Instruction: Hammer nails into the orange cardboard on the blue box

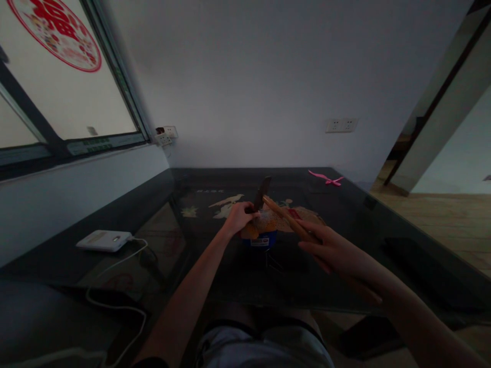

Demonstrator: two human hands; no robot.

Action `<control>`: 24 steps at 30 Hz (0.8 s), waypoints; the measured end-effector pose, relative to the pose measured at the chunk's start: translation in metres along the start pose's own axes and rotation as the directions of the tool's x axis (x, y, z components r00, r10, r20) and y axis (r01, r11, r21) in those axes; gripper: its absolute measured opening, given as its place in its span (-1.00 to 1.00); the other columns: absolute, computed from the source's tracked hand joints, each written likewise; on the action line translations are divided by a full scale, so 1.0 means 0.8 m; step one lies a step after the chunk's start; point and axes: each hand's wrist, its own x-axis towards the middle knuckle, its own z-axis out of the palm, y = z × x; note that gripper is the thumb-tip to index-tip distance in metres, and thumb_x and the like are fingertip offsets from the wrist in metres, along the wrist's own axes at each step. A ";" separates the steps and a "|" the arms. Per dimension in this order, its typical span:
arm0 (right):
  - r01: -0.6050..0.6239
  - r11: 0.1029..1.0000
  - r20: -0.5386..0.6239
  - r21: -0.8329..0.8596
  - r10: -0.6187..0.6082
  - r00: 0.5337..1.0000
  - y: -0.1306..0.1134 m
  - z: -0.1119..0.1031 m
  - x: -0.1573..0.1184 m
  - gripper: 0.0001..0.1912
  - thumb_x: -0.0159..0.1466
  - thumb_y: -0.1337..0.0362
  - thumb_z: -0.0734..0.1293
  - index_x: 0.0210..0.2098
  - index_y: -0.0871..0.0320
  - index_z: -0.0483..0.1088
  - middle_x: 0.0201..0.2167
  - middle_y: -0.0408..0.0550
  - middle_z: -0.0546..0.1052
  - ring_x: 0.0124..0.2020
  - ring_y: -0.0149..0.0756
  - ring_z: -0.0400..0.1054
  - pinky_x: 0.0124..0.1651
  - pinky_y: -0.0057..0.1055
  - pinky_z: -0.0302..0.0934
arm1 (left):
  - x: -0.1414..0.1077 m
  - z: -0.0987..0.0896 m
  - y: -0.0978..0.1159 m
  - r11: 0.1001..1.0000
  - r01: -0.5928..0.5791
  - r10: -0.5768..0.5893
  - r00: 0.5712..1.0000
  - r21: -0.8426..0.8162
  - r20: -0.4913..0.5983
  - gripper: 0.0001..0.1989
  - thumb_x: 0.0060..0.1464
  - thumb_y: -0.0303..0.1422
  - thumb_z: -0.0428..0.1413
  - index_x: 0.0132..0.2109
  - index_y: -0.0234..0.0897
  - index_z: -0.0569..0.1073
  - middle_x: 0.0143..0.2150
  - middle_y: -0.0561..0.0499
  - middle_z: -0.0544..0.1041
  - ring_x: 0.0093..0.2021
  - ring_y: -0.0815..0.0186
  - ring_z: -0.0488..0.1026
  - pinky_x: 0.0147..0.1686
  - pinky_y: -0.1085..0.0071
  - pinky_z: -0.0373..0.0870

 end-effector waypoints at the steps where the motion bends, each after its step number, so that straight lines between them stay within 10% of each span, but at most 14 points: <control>1: -0.003 1.000 0.009 0.003 0.003 1.000 0.001 0.001 0.000 -0.38 0.21 0.26 0.21 0.24 0.23 0.03 -0.68 -0.34 0.20 -0.78 -0.56 0.08 -0.73 -0.61 -0.03 | 0.000 0.000 0.001 1.000 -0.002 0.002 1.000 0.008 0.004 -0.88 -0.11 -0.39 0.19 -0.34 -0.31 0.51 -0.39 0.03 0.55 -0.36 0.32 0.46 -0.33 0.43 0.34; 24: -0.013 0.998 -0.020 0.056 0.014 1.000 0.016 0.006 0.000 -0.35 0.20 0.24 0.23 0.25 0.22 0.01 -0.68 -0.34 0.19 -0.77 -0.55 0.08 -0.72 -0.60 -0.02 | 0.000 0.002 0.001 1.000 0.009 -0.009 1.000 -0.004 -0.006 -0.88 -0.13 -0.43 0.19 -0.34 -0.33 0.51 -0.39 0.03 0.55 -0.36 0.32 0.46 -0.31 0.42 0.36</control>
